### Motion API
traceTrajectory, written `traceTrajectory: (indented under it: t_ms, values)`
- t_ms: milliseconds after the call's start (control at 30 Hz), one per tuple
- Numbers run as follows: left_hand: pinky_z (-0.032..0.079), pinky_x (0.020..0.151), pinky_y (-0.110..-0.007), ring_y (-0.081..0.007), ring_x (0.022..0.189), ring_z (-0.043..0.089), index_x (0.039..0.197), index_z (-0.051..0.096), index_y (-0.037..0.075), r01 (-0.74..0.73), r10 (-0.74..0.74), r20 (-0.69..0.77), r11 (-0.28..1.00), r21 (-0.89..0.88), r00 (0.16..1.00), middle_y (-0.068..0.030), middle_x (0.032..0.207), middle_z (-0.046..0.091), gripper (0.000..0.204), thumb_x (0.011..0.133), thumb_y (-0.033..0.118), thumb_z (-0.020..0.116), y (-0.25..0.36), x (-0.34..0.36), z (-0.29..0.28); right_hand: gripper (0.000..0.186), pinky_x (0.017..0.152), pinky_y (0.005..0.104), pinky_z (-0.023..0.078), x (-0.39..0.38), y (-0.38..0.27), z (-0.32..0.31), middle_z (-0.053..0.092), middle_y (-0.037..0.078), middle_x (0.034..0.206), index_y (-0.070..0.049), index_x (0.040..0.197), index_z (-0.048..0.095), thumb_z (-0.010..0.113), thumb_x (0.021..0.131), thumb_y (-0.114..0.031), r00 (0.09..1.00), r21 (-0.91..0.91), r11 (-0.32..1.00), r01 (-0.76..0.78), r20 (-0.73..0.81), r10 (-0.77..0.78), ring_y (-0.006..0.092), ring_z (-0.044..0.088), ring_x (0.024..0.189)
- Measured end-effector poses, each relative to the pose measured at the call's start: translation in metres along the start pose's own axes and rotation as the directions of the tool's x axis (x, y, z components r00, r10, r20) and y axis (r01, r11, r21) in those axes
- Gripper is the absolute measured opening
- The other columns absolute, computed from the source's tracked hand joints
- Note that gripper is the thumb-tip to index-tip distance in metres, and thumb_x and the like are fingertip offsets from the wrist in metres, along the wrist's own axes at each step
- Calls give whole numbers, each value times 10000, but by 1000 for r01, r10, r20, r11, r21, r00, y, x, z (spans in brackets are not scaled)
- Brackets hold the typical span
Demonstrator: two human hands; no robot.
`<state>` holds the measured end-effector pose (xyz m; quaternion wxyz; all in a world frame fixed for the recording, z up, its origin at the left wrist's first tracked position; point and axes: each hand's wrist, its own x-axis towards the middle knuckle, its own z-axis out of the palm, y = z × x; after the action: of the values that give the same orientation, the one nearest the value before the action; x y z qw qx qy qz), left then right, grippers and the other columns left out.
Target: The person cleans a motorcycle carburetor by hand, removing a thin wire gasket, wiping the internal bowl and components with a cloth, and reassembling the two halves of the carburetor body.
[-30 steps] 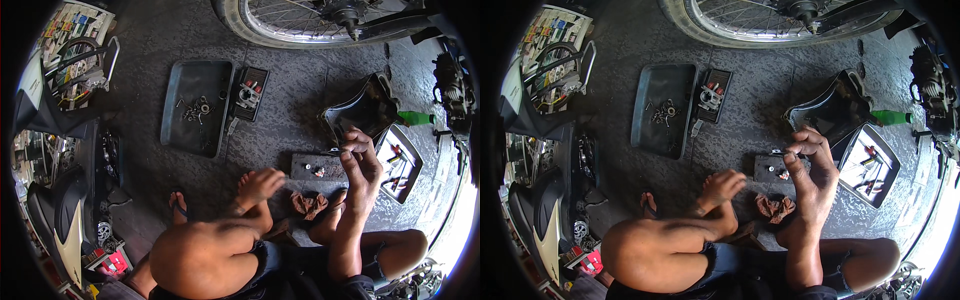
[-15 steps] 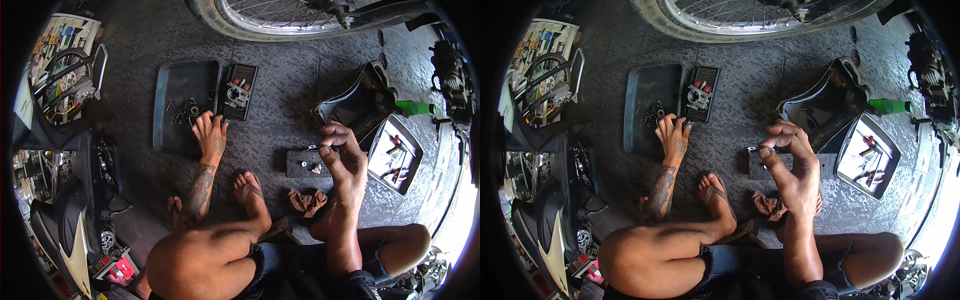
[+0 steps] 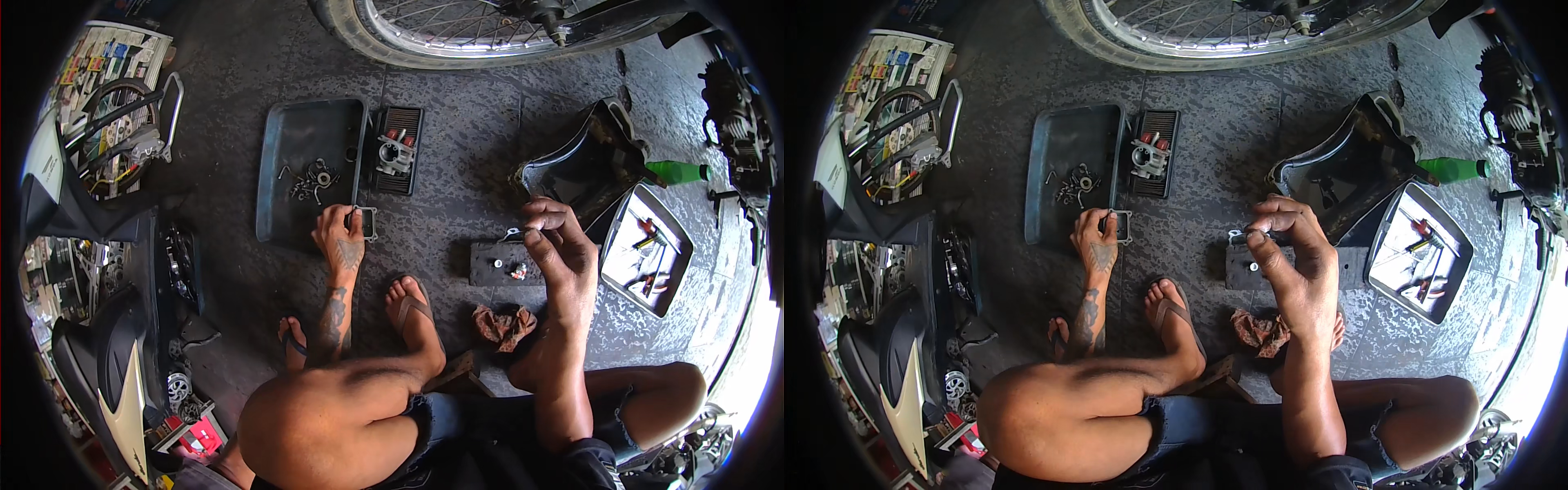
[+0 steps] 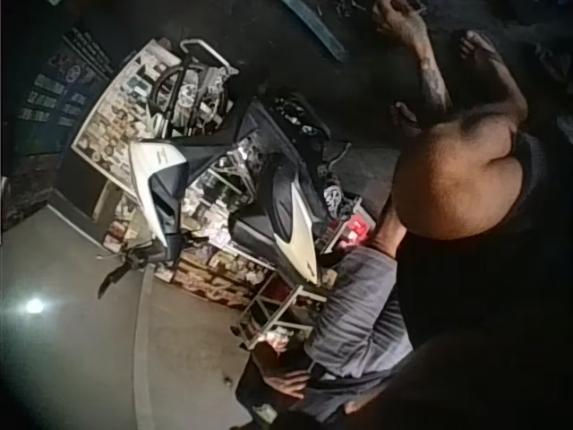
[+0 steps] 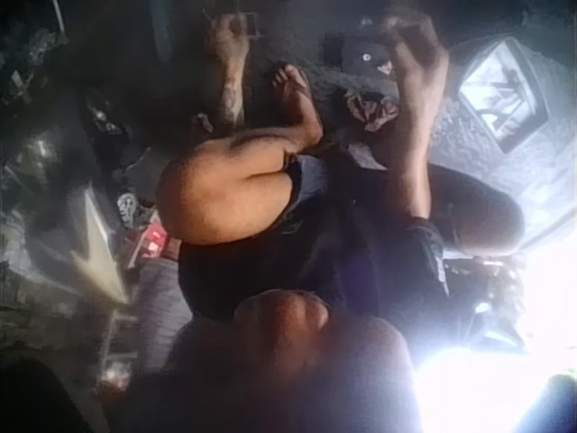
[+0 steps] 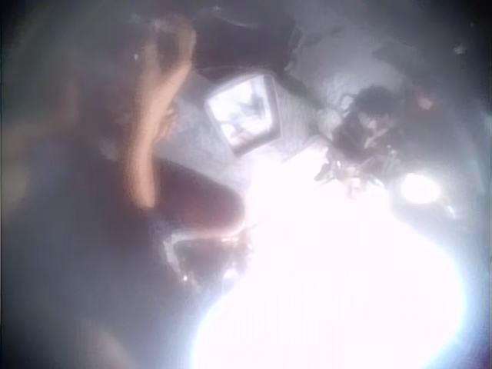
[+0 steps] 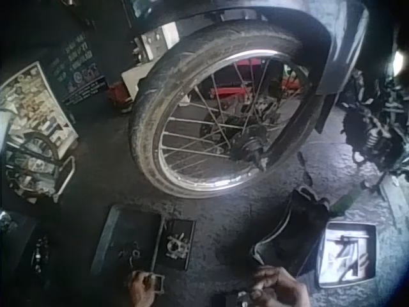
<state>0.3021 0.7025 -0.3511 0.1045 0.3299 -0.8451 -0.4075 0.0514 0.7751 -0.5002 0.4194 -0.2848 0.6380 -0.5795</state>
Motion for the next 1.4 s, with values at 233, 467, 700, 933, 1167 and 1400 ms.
traceTrajectory:
  t_ms: [233, 467, 700, 933, 1167, 1400]
  values:
    - [499, 874, -474, -370, 1117, 606, 1013, 609, 90, 196, -385, -209, 781, -592, 899, -175, 1176, 660, 174, 903, 209, 544, -90, -4, 51, 111, 978, 327, 423, -3, 8, 4, 629, 96, 1152, -2, 944, 681, 706, 864, -75, 999, 19, 1000, -6, 33, 6, 192, 567, 1124]
    - [559, 770, -445, -356, 1020, 664, 1061, 569, 137, 94, -581, 48, 49, -994, 813, -155, 1163, 662, 184, 999, 297, 499, -176, 29, 137, 80, 937, 303, 452, -12, 9, 2, 616, 91, 1186, -8, 958, 672, 693, 883, -32, 999, 114, 993, -8, 38, 3, 166, 565, 1119]
    - [582, 728, -415, -307, 923, 684, 1084, 581, 125, 175, -412, 265, -244, -954, 872, -121, 1080, 661, 235, 1019, 334, 496, -159, 39, 172, 110, 1093, 405, 333, -16, 12, -3, 611, 93, 1173, -12, 935, 677, 716, 833, -21, 979, 120, 978, 172, 85, -183, 266, 475, 1296]
    - [591, 705, -382, -216, 853, 680, 1093, 622, 34, 382, -163, 431, -263, -886, 887, -103, 1009, 660, 372, 1026, 376, 493, -138, 26, 163, 187, 1113, 520, 315, -5, -13, 6, 608, 85, 1232, -101, 854, 756, 837, 702, -172, 851, -23, 899, 438, 333, -406, 356, 405, 1357]
    - [550, 843, -307, -236, 1033, 651, 1079, 634, -21, -98, -131, -241, 658, -747, 962, -170, 1269, 587, 218, 880, 63, 663, -75, 6, 138, 228, 1112, 549, 314, -10, 2, -2, 608, 83, 1258, -160, 849, 797, 864, 644, -230, 785, -105, 847, 521, 449, -427, 375, 378, 1377]
    - [503, 873, -295, -166, 1019, 599, 988, 664, -5, 7, -229, -184, 644, -765, 956, -101, 1166, 582, 141, 882, 85, 680, -83, 16, 116, 239, 1121, 553, 313, -16, 4, -5, 603, 87, 1278, -157, 858, 800, 850, 624, -177, 807, -227, 831, 508, 463, -367, 380, 379, 1380]
